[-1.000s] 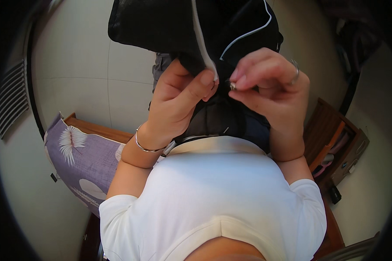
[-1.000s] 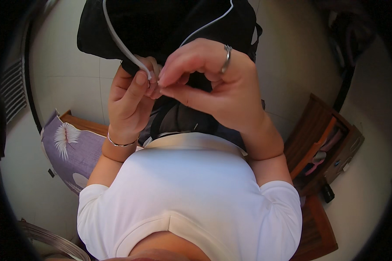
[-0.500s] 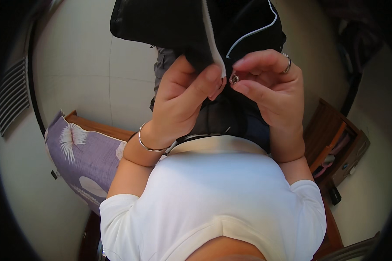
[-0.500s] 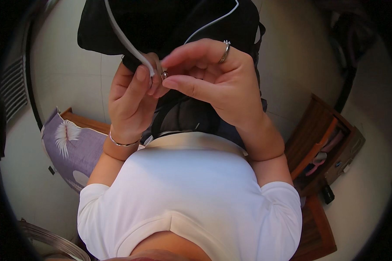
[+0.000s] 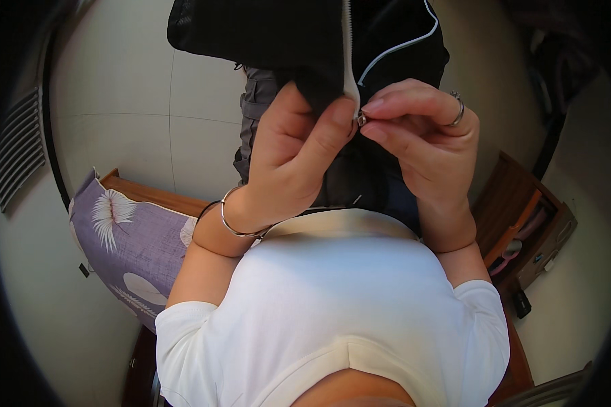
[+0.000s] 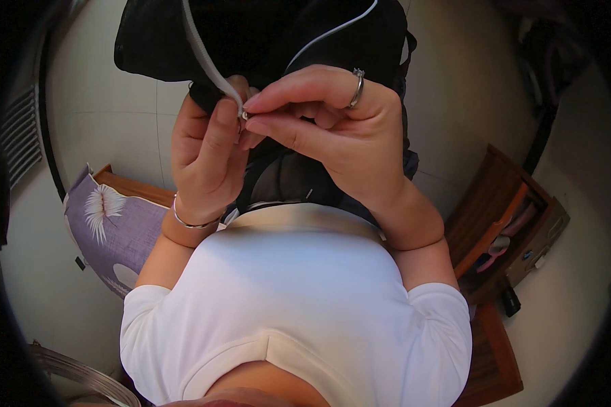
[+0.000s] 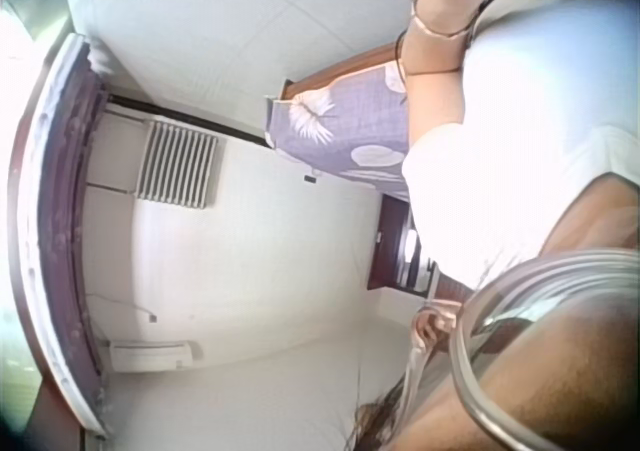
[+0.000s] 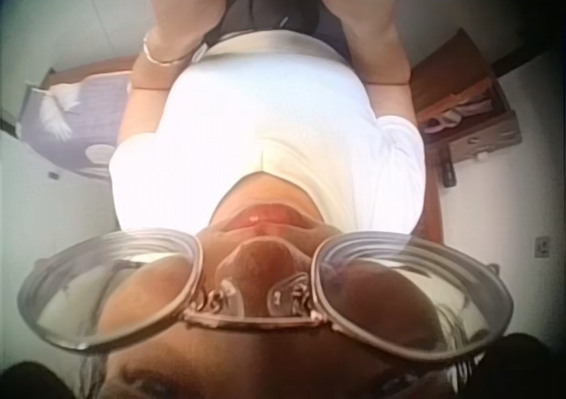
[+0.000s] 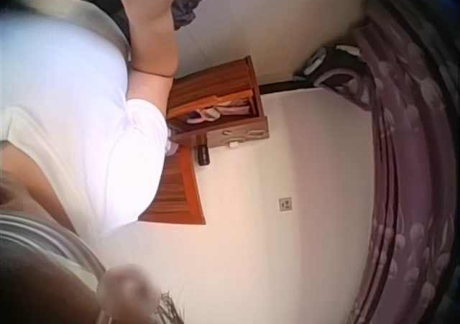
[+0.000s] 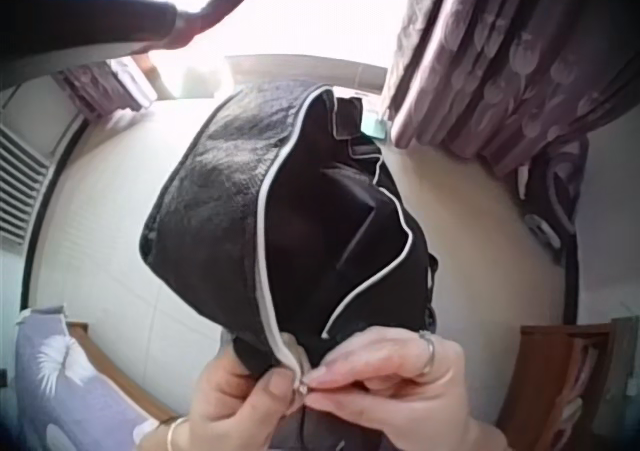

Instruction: The person repairs a broken zipper on a black garment. They use a nail clipper to trim the frayed white zipper pull, then use a small metal tool to manipulate and reattach the zipper slider to the teeth. The person repeatedly tests the zipper's movement to ensure it functions correctly.

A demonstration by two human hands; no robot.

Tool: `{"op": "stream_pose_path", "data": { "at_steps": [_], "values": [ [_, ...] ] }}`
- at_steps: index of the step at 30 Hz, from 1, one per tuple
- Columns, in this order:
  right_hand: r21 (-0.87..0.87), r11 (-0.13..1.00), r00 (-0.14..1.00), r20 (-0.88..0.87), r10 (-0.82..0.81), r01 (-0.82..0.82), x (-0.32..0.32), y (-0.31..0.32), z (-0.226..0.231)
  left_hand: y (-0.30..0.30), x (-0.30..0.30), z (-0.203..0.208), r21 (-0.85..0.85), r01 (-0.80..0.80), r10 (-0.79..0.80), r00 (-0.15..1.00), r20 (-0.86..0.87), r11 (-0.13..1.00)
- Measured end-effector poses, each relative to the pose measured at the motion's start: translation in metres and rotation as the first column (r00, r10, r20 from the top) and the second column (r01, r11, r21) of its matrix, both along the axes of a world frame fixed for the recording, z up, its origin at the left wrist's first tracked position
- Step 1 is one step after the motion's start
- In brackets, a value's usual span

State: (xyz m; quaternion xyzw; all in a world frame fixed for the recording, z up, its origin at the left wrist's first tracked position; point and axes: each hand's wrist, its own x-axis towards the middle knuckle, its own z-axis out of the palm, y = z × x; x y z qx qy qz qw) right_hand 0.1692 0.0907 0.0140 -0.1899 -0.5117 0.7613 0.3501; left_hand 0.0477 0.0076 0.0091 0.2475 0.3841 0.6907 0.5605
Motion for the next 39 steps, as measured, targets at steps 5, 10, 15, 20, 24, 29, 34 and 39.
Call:
{"op": "stream_pose_path", "data": {
  "at_steps": [5, 10, 15, 20, 24, 29, 34, 39],
  "values": [
    [-0.065, 0.998, 0.999, 0.031, 0.011, -0.009, 0.001, -0.002, 0.003, 0.001, 0.002, -0.002, 0.011, 0.011, -0.010, 0.995, -0.099, 1.000],
    [-0.083, 0.997, 0.999, 0.054, -0.003, 0.008, 0.000, -0.003, 0.004, 0.001, 0.002, -0.004, 0.021, 0.014, -0.010, 0.988, -0.155, 1.000],
    [-0.065, 0.997, 0.999, 0.046, -0.026, 0.029, 0.000, -0.004, 0.002, 0.001, 0.001, -0.010, 0.056, 0.041, -0.033, 0.991, -0.133, 0.998],
    [-0.081, 0.996, 0.999, 0.031, -0.035, 0.037, 0.000, -0.004, 0.001, 0.002, 0.001, -0.009, 0.064, 0.026, -0.017, 0.991, -0.130, 0.998],
    [-0.069, 0.997, 0.998, 0.045, -0.031, 0.034, 0.001, -0.003, 0.000, 0.001, 0.005, -0.003, 0.000, -0.031, 0.031, 0.990, -0.136, 1.000],
    [-0.059, 0.998, 0.998, 0.054, -0.016, 0.019, 0.001, -0.003, 0.000, 0.001, 0.004, -0.003, 0.009, -0.025, 0.026, 0.985, -0.168, 1.000],
    [-0.031, 0.999, 0.997, 0.076, -0.026, 0.028, 0.001, -0.003, 0.001, 0.000, 0.003, -0.007, 0.040, -0.007, 0.015, 0.981, -0.192, 0.999],
    [0.353, 0.931, 0.948, 0.259, -0.188, 0.088, 0.000, -0.004, 0.009, -0.002, 0.003, -0.011, 0.030, -0.021, 0.028, 0.974, -0.226, 0.999]
  ]
}}
